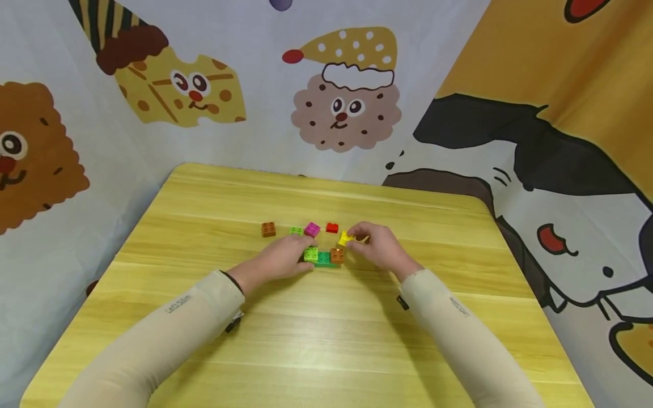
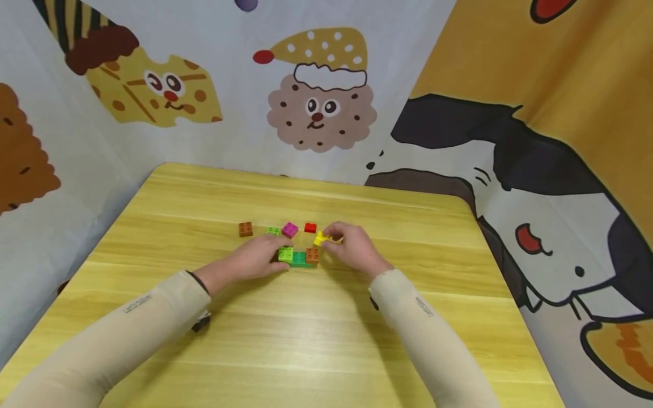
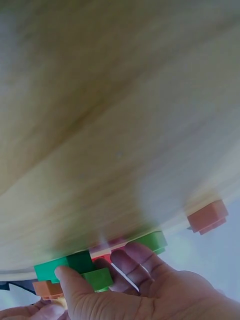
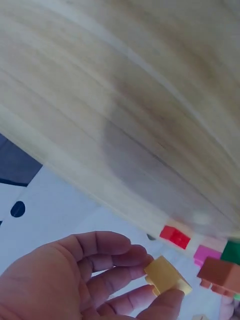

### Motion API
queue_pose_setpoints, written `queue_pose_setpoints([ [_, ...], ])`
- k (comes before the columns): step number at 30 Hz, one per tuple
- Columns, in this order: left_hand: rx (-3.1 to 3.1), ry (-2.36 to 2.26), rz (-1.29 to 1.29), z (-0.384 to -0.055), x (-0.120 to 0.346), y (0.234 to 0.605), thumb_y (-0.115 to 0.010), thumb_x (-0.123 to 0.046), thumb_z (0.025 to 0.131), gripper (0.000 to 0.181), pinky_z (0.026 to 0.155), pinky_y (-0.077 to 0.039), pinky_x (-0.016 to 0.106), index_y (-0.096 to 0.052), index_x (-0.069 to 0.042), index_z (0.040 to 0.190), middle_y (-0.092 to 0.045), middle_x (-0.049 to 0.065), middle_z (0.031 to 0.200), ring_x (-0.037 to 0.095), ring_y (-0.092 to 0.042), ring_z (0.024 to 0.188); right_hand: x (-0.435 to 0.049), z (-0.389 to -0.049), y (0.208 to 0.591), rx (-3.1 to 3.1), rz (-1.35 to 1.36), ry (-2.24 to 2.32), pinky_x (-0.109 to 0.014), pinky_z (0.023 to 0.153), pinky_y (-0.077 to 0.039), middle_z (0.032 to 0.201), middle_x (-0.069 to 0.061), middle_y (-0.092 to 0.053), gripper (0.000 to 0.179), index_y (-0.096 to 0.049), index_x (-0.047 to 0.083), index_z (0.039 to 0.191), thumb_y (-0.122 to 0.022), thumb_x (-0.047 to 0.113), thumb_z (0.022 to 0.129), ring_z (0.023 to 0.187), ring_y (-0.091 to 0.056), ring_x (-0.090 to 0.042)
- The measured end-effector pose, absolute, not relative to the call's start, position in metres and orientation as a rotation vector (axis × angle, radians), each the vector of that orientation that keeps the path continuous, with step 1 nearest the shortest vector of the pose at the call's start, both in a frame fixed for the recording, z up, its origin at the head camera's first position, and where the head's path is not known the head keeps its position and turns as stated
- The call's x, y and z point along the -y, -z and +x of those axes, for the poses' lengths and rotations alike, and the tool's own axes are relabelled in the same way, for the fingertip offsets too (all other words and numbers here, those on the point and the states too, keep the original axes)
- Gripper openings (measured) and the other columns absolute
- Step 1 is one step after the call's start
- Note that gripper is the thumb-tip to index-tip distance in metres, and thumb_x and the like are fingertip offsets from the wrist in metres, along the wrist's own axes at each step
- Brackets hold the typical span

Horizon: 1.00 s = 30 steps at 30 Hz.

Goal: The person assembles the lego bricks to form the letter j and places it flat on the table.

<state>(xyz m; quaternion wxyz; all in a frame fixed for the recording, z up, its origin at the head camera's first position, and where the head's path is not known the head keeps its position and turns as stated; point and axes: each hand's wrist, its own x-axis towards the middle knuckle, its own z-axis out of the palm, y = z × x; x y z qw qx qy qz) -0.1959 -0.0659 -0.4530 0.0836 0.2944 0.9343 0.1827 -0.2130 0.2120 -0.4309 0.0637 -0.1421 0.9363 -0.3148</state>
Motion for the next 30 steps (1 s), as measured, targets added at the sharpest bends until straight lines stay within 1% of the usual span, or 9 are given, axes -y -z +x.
queue_pose_setpoints([
  [4, -2.793, -0.554, 0.898, -0.197, 0.066, 0.454, -0.079, -0.038, 0.098, 0.06, 0.115, -0.054, 0.05, -0.06, -0.009, 0.148, -0.067, 0.015, 0.145, 0.034, -0.064, 0.135, -0.209, -0.207, 0.427, -2.787, -0.492, 0.988, -0.043, 0.095, -0.061, 0.117, -0.001, -0.076, 0.024, -0.075, 0.018, 0.121, -0.078, 0.027, 0.099, 0.108, -0.069, -0.022],
  [8, -2.792, -0.571, 0.894, -0.198, 0.066, 0.456, -0.079, -0.037, 0.098, 0.06, 0.115, -0.054, 0.049, -0.06, -0.009, 0.147, -0.067, 0.014, 0.145, 0.033, -0.064, 0.135, -0.206, -0.203, 0.424, -2.755, -0.589, 0.995, -0.046, 0.099, -0.061, 0.119, -0.001, -0.077, 0.025, -0.075, 0.017, 0.122, -0.079, 0.024, 0.099, 0.112, -0.069, -0.025],
  [11, -2.792, -0.577, 0.89, -0.198, 0.066, 0.457, -0.079, -0.037, 0.098, 0.06, 0.114, -0.054, 0.048, -0.06, -0.009, 0.147, -0.068, 0.013, 0.144, 0.032, -0.065, 0.134, -0.205, -0.201, 0.423, -2.745, -0.639, 0.971, -0.047, 0.101, -0.06, 0.12, -0.001, -0.077, 0.025, -0.075, 0.016, 0.121, -0.08, 0.022, 0.098, 0.115, -0.07, -0.028],
  [17, -2.789, -0.582, 0.886, -0.198, 0.066, 0.457, -0.079, -0.038, 0.099, 0.059, 0.114, -0.054, 0.049, -0.06, -0.009, 0.147, -0.068, 0.014, 0.143, 0.032, -0.065, 0.133, -0.202, -0.198, 0.422, -2.737, -0.665, 0.912, -0.047, 0.104, -0.059, 0.122, 0.0, -0.077, 0.028, -0.074, 0.016, 0.124, -0.08, 0.02, 0.097, 0.117, -0.069, -0.028],
  [20, -2.788, -0.581, 0.879, -0.198, 0.065, 0.457, -0.078, -0.038, 0.099, 0.06, 0.115, -0.054, 0.049, -0.06, -0.009, 0.148, -0.068, 0.013, 0.144, 0.032, -0.064, 0.134, -0.201, -0.197, 0.423, -2.741, -0.683, 0.898, -0.048, 0.103, -0.059, 0.121, -0.001, -0.076, 0.03, -0.073, 0.016, 0.125, -0.081, 0.02, 0.097, 0.116, -0.068, -0.027],
  [25, -2.785, -0.585, 0.871, -0.198, 0.066, 0.458, -0.078, -0.038, 0.099, 0.061, 0.115, -0.053, 0.05, -0.059, -0.009, 0.149, -0.067, 0.014, 0.146, 0.033, -0.064, 0.135, -0.201, -0.196, 0.425, -2.739, -0.673, 0.926, -0.046, 0.101, -0.059, 0.126, -0.002, -0.075, 0.038, -0.071, 0.012, 0.131, -0.08, 0.027, 0.098, 0.115, -0.069, -0.026],
  [28, -2.788, -0.589, 0.873, -0.198, 0.066, 0.459, -0.078, -0.038, 0.099, 0.061, 0.114, -0.054, 0.05, -0.059, -0.008, 0.148, -0.067, 0.014, 0.145, 0.033, -0.064, 0.134, -0.201, -0.195, 0.427, -2.7, -0.596, 1.012, -0.045, 0.101, -0.061, 0.132, -0.004, -0.074, 0.044, -0.068, 0.009, 0.137, -0.075, 0.035, 0.102, 0.117, -0.07, -0.025],
  [30, -2.795, -0.591, 0.882, -0.198, 0.066, 0.46, -0.079, -0.038, 0.098, 0.059, 0.109, -0.057, 0.048, -0.061, -0.008, 0.146, -0.07, 0.013, 0.14, 0.031, -0.067, 0.128, -0.201, -0.195, 0.429, -2.653, -0.513, 1.097, -0.045, 0.099, -0.062, 0.135, -0.005, -0.072, 0.047, -0.067, 0.009, 0.14, -0.071, 0.039, 0.104, 0.118, -0.07, -0.026],
])
